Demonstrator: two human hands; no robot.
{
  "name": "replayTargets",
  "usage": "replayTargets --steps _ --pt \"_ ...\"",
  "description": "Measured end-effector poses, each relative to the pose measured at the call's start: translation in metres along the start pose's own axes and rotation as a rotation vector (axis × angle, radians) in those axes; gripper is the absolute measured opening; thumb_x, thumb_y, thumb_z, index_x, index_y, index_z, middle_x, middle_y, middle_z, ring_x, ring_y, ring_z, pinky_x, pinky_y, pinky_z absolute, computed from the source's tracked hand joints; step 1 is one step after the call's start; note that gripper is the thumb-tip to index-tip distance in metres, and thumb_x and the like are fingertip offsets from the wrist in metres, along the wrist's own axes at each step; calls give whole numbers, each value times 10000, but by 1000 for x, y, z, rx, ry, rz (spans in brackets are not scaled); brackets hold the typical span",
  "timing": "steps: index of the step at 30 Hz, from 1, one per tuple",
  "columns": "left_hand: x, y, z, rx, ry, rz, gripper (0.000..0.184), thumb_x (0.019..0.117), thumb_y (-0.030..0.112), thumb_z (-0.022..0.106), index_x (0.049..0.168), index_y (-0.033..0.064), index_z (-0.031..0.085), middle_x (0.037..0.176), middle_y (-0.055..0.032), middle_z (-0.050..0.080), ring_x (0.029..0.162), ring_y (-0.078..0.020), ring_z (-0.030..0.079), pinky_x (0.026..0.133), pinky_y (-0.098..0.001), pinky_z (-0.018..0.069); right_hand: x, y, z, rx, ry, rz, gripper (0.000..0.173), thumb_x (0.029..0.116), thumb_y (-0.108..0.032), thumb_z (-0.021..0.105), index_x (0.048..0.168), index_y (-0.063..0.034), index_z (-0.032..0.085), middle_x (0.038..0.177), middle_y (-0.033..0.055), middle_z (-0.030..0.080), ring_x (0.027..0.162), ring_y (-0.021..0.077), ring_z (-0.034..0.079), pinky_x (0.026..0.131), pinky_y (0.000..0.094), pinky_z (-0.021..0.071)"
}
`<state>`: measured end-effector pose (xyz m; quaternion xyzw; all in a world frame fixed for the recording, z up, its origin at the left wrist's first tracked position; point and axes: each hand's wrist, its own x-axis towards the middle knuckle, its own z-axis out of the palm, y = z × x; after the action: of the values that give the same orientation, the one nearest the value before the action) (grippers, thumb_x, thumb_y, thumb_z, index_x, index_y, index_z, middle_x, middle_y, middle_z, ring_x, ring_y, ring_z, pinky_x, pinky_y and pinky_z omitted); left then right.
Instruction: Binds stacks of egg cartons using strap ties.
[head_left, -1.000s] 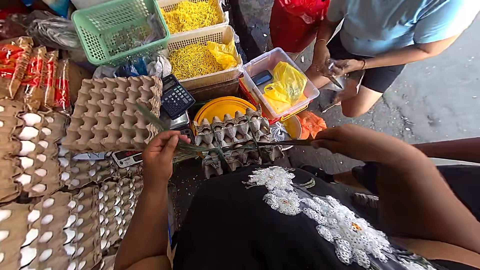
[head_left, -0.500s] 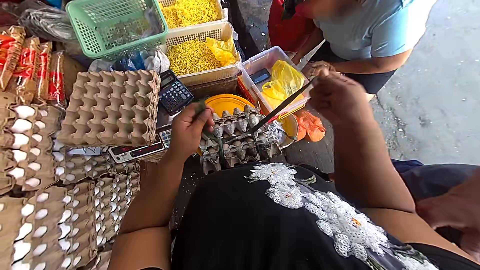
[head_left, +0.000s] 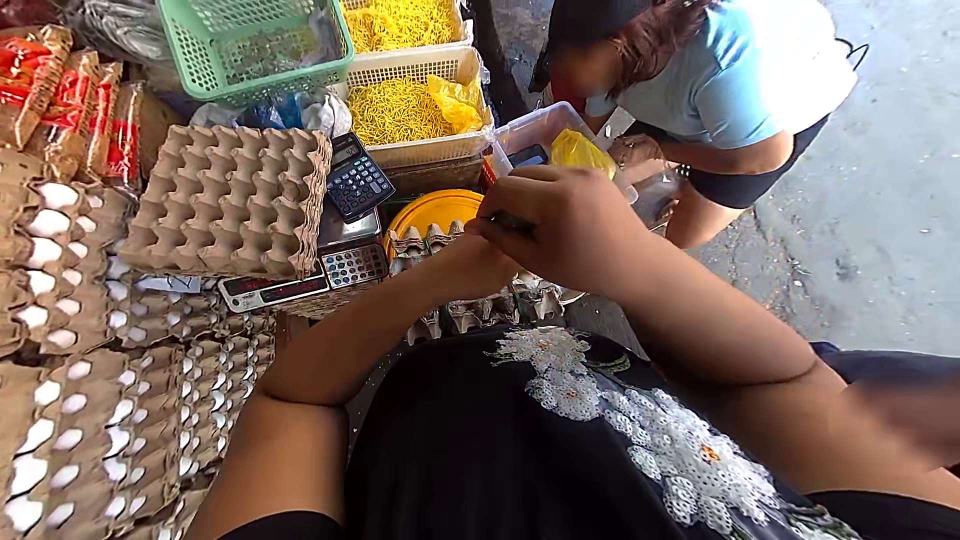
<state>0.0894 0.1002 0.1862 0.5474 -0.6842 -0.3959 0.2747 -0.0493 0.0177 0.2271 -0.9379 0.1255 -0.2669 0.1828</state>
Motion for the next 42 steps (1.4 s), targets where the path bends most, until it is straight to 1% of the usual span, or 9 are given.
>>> replayTargets --steps 4,7,9,14,16,19,24,34,42 --pt "2 -11 -16 -318 75 -244 352 1113 233 428 944 34 664 669 19 574 554 -13 530 544 -175 465 -25 26 2 37 -207 75 662 971 -357 687 1536 -106 448 1283 161 625 1113 321 642 951 511 538" --pt "-1 -9 -24 -528 80 -325 375 1123 271 398 1036 10 652 744 -14 678 635 -54 656 616 -202 565 -47 39 16 -19 -234 198 214 953 -136 671 1150 -53 695 798 131 698 661 331 692 567 557 549" --pt "1 -8 -22 -695 72 -336 313 1106 237 454 1066 5 661 811 -34 713 703 -79 696 672 -223 595 -52 37 12 -55 -213 201 153 972 -112 595 1046 -59 718 695 97 656 574 298 654 504 523 514" --pt "12 -17 -25 -644 206 -270 74 973 24 660 1000 6 726 797 3 699 685 -35 641 674 -200 554 -55 42 8 -1 -133 204 288 977 -85 564 1211 -77 732 944 117 740 795 280 714 704 514 577" --pt "11 -28 -28 -195 318 -115 78 933 9 697 980 14 758 871 -19 730 767 -45 662 749 -220 551 -61 51 15 104 -115 235 264 1008 -166 565 1188 -86 740 1005 89 714 864 187 691 764 390 583" --pt "9 -43 -23 606 496 342 99 898 -3 654 881 37 743 872 -141 700 879 -287 691 866 -496 499 -70 62 30 369 -108 373 336 1054 -245 505 1268 -54 679 1179 78 684 1033 108 675 892 313 585" --pt "7 -35 1 781 628 619 59 890 65 706 861 90 751 866 -86 720 817 -235 684 684 -390 499 -53 46 56 794 -18 612 282 1085 -181 362 1044 -143 638 878 -155 686 861 -59 656 857 188 563" --pt "-49 -77 0 412 388 421 320 937 199 674 659 45 641 630 -74 606 612 -214 631 559 -406 497 -34 41 98 1184 205 573 517 1102 -400 357 663 -284 603 659 -139 630 683 23 633 714 248 552" --pt "-81 -97 2 29 143 84 442 1048 286 558 702 18 620 640 -28 514 622 -88 498 589 -256 410 -51 70 106 1329 441 849 523 1114 -310 316 620 -244 474 539 -111 500 546 52 545 651 270 518"
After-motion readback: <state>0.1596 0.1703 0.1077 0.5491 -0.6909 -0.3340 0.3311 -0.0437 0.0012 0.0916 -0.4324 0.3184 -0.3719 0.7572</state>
